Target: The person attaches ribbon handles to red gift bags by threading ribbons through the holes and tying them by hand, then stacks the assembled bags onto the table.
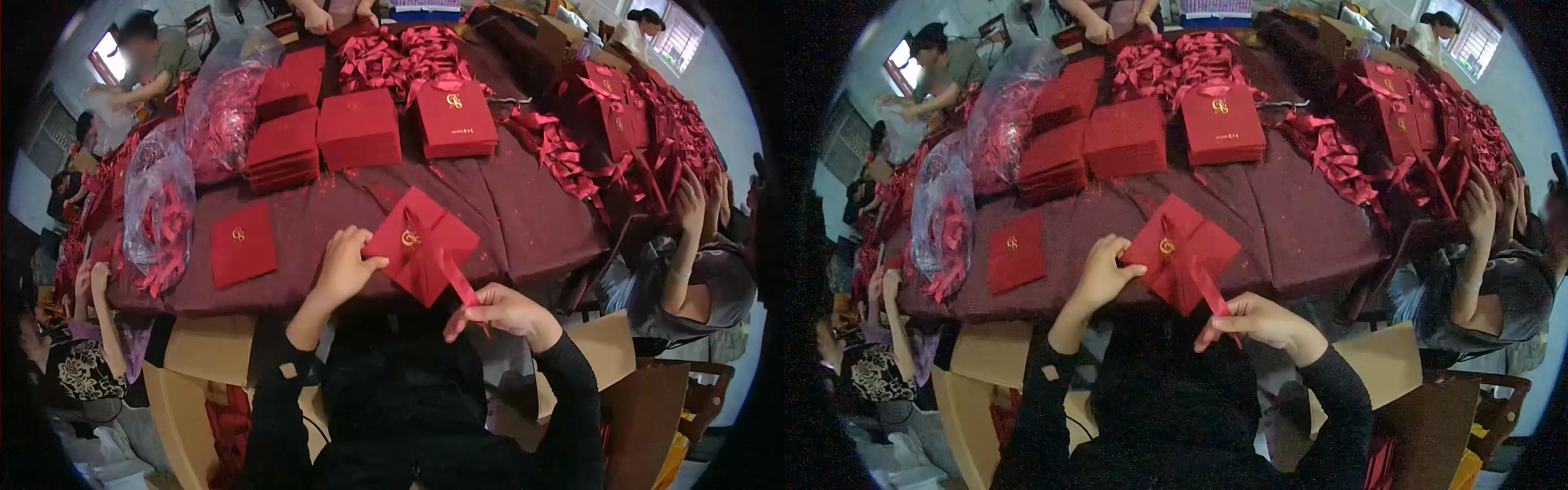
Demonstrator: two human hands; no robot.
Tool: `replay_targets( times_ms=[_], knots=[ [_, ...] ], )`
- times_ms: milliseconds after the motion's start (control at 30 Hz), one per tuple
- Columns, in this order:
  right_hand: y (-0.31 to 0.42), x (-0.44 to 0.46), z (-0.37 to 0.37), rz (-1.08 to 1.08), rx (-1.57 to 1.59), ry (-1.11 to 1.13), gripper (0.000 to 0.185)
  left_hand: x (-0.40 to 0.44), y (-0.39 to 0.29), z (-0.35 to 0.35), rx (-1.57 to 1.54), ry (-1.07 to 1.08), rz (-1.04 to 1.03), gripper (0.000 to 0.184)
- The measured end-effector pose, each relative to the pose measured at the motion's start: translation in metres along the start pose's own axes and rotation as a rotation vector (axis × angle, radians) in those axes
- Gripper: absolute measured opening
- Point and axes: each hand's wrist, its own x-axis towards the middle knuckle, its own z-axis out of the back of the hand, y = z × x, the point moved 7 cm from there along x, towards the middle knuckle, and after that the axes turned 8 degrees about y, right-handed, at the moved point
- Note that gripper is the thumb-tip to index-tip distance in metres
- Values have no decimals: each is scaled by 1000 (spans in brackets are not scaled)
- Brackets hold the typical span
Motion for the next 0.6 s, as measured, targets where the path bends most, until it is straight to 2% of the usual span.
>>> replay_targets(
  times_ms=[100,233,367,533,600],
  knots=[
    [9,7,1,206,-224,-48,30,0,11,-8,-59,21,25,29],
    [41,27,6,290,-430,-584,30,-4,13,-4,-206,-21,42,26],
    [33,60,29,433,-178,-662,23,-5,11,0,-307,-24,133,28],
    [35,88,28,440,-236,-678,18,-6,8,4,-352,8,125,26],
    [40,95,25,500,-312,-656,11,-6,6,4,-368,35,121,26]
  ],
)
